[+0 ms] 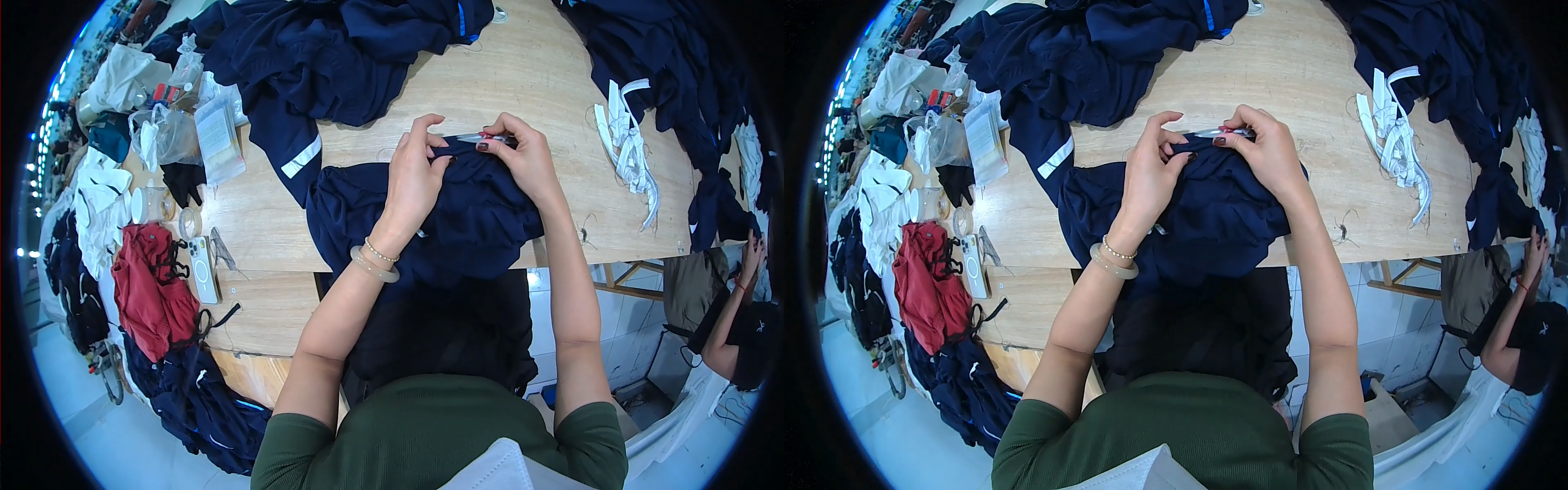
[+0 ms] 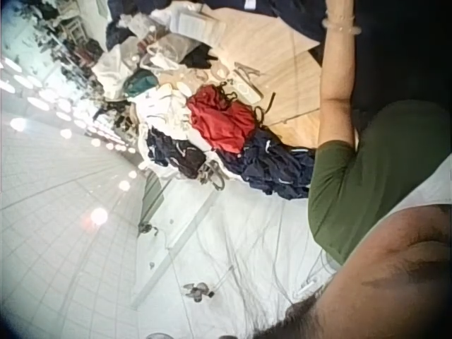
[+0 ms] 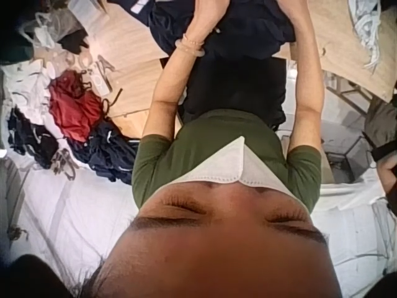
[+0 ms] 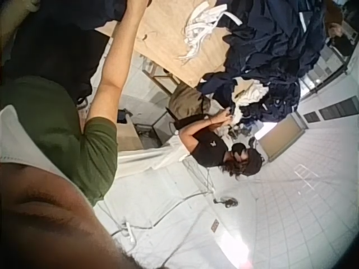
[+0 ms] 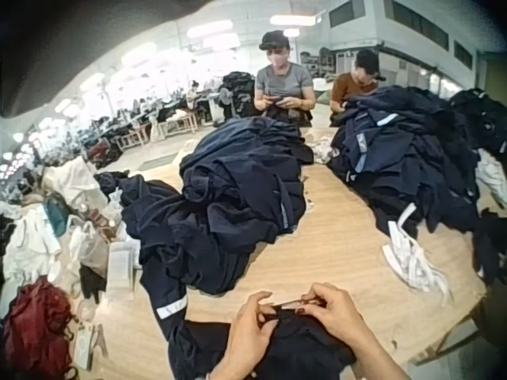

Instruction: Trimming loose threads from navy blue athletic garments using manual thread snips at a garment factory workstation.

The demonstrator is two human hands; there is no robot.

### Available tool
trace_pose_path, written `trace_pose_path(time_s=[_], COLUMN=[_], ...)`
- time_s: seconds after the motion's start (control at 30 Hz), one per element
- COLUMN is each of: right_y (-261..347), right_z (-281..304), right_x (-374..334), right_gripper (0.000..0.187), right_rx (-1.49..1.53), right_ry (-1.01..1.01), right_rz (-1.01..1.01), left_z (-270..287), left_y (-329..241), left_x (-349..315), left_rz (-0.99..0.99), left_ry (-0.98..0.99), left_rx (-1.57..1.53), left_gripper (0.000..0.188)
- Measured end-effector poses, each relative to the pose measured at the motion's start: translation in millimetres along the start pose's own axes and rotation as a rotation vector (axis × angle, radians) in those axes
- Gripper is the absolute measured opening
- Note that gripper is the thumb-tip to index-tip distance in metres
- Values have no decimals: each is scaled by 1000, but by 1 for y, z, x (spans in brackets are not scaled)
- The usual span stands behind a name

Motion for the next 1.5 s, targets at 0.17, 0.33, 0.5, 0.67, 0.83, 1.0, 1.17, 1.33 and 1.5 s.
trace_pose_path(time_s=[0.17, 0.33, 0.5, 0.67, 0.83, 1.0, 1.17, 1.33, 1.5], right_y=[-7, -10, 10, 39, 36, 31, 25, 39, 61], right_z=[9, 21, 2, -23, -28, -28, -24, -24, -22], right_x=[3, -4, -27, -42, -53, -55, -52, -48, -47], right_gripper=[9, 13, 9, 25, 29, 29, 29, 32, 33], right_rx=[325, 584, 406, -149, -423, -411, -285, -223, -99], right_ry=[-110, -145, 24, 61, 30, -8, -18, 88, -20], right_rz=[-81, -171, -116, 29, 232, 265, 242, -62, -109], left_z=[2, -4, 7, 72, 104, 112, 157, 166, 154], left_y=[-9, -37, -65, -45, 15, 25, 55, 59, 42], left_x=[-14, -43, -103, -61, -46, -48, -43, -53, -59], left_rz=[-121, -399, -277, -308, -212, -233, 189, 247, 225], left_ry=[-72, 8, 465, 12, -135, -204, -360, -394, -455], left_rx=[89, 291, 96, 302, 496, 328, -360, -495, -497], left_gripper=[55, 59, 52, 39, 36, 17, 6, 6, 7])
Point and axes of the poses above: each hand's wrist, its own x-axis towards the middle knuckle, its own z-axis out of the back of the hand, y = z × x, the point moved 6 cm from there along x, towards the middle knuckle, and after that the axes turned 8 degrees about -y, right-handed, at the moved point
